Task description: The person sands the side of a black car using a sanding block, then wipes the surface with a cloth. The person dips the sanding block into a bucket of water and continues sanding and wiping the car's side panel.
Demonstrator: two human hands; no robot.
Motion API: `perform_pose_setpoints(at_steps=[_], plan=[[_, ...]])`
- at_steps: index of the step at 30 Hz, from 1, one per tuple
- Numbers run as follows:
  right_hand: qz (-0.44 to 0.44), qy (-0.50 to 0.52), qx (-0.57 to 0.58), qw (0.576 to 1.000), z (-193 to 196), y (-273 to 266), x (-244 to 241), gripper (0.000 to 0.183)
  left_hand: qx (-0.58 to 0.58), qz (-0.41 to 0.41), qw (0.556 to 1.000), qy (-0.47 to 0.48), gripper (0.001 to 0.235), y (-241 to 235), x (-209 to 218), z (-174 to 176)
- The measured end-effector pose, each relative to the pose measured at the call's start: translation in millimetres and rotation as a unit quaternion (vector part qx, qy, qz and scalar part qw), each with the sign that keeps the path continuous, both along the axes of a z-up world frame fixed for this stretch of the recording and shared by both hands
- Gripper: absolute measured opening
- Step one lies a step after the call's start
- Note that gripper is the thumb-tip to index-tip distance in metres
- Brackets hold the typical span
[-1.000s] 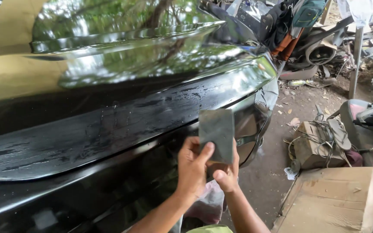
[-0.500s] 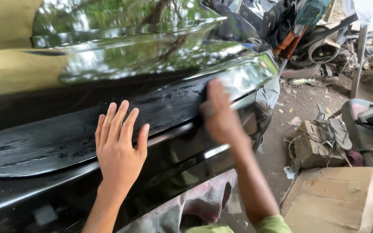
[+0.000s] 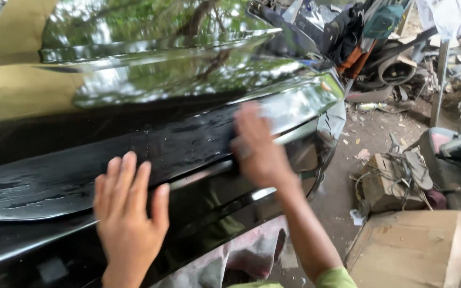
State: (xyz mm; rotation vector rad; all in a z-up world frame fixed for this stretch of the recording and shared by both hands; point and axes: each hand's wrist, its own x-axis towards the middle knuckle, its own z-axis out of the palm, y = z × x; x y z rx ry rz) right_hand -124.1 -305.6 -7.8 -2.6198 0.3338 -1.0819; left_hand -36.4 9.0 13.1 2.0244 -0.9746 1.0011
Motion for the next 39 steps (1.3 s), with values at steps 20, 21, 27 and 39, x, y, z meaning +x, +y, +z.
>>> perform_pose_setpoints(at_steps=[20,21,27,39], plan=[[-0.048,0.072,-0.001,0.996,-20.9,-189.6,-9.7,0.057,0.161,-0.031,0.986,0.023,0.071,-92.7,-41.3,-28.4],[-0.045,0.076,0.004,0.996,-21.7,-156.6,-8.7,0.057,0.166,-0.029,0.985,0.028,0.071,-97.9,-46.8,-28.9],[0.118,-0.008,-0.094,0.989,7.6,-78.6,-20.6,0.067,0.169,-0.057,0.983,0.032,0.073,-150.8,-57.2,-24.7],[0.158,0.103,-0.092,0.978,-9.5,-122.0,-67.0,0.095,0.147,-0.001,0.988,0.054,0.074,-180.1,-72.4,-28.0]])
